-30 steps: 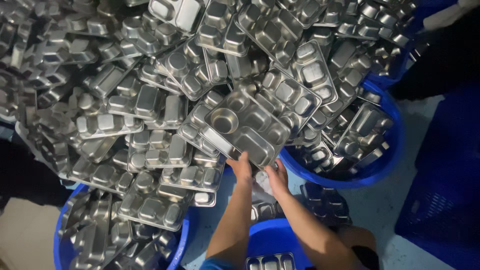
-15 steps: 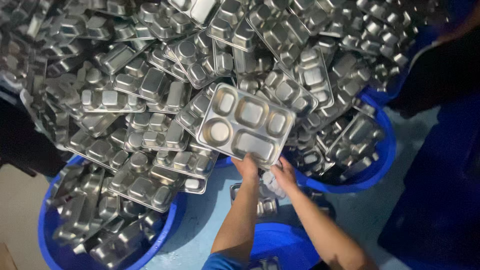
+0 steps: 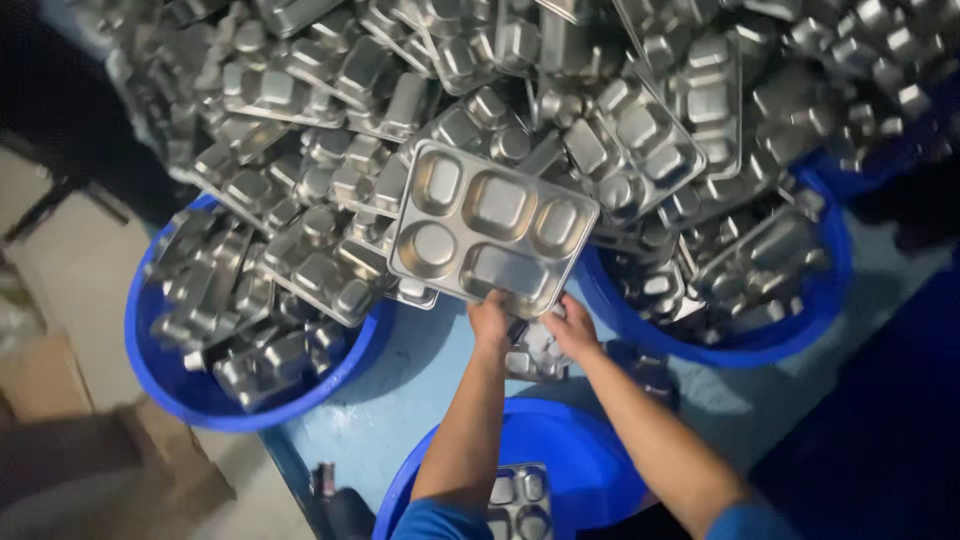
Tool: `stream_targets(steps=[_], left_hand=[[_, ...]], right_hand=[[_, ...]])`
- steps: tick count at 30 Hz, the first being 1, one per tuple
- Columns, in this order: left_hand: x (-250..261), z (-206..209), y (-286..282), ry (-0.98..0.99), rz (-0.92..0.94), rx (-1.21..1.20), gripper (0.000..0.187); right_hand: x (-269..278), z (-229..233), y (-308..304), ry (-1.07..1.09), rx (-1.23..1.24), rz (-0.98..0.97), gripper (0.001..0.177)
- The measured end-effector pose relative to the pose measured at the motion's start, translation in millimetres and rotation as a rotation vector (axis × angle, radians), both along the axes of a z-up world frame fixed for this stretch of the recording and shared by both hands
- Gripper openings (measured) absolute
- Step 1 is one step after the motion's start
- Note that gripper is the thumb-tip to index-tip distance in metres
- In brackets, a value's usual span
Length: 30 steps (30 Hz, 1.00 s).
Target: The person wipes stainless steel compartmentalized trays with a white cloth, picking them from a large pile and placing them into blue tubs. The person handles trays one at a time, wiping both sides before stacking them in the tubs.
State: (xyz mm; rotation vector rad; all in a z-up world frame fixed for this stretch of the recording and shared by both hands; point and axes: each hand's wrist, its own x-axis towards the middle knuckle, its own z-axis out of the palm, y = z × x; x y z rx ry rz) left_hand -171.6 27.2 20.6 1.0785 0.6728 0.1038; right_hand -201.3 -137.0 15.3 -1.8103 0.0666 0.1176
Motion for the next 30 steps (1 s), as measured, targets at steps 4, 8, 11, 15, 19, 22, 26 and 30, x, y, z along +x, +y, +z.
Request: stream_targets(steps=[4, 8, 11, 15, 19, 22, 26, 30], left_hand=[[-31, 6, -8, 0.001, 0.078, -0.007, 0.045], [-47, -1, -13, -0.062, 0.048, -0.098, 0.045], [-73, -1, -4, 0.030, -0.002, -0.039, 0.048], [-104, -18, 28, 0.009, -0.032, 0.002, 0.048], [-134, -44, 39, 0.047, 0.103, -0.019, 0.047], [-160, -62, 36, 0.057, 0.187, -0.048, 0.052], [-186, -86, 36, 0.176, 0.158, 0.056, 0.052], [-177, -84, 44, 0.111, 0.089, 0.242, 0.048]], right_hand=[[-10, 14, -15, 0.094, -0.026, 0.080, 0.048], [-43, 8, -15, 0.127, -0.138, 0.029, 0.051], [-71, -1, -14, 0.193, -0.179, -0.070, 0.053], [-93, -44, -5, 0.361, -0.015, 0.326, 0.057], [-144, -90, 14, 0.701, -0.037, 0.573, 0.059], [-204, -108, 35, 0.929, 0.143, 0.327, 0.062], [-248, -123, 49, 1.088, 0.324, -0.015, 0.067], [-221, -127, 59, 1.061, 0.401, -0.189, 0.073]])
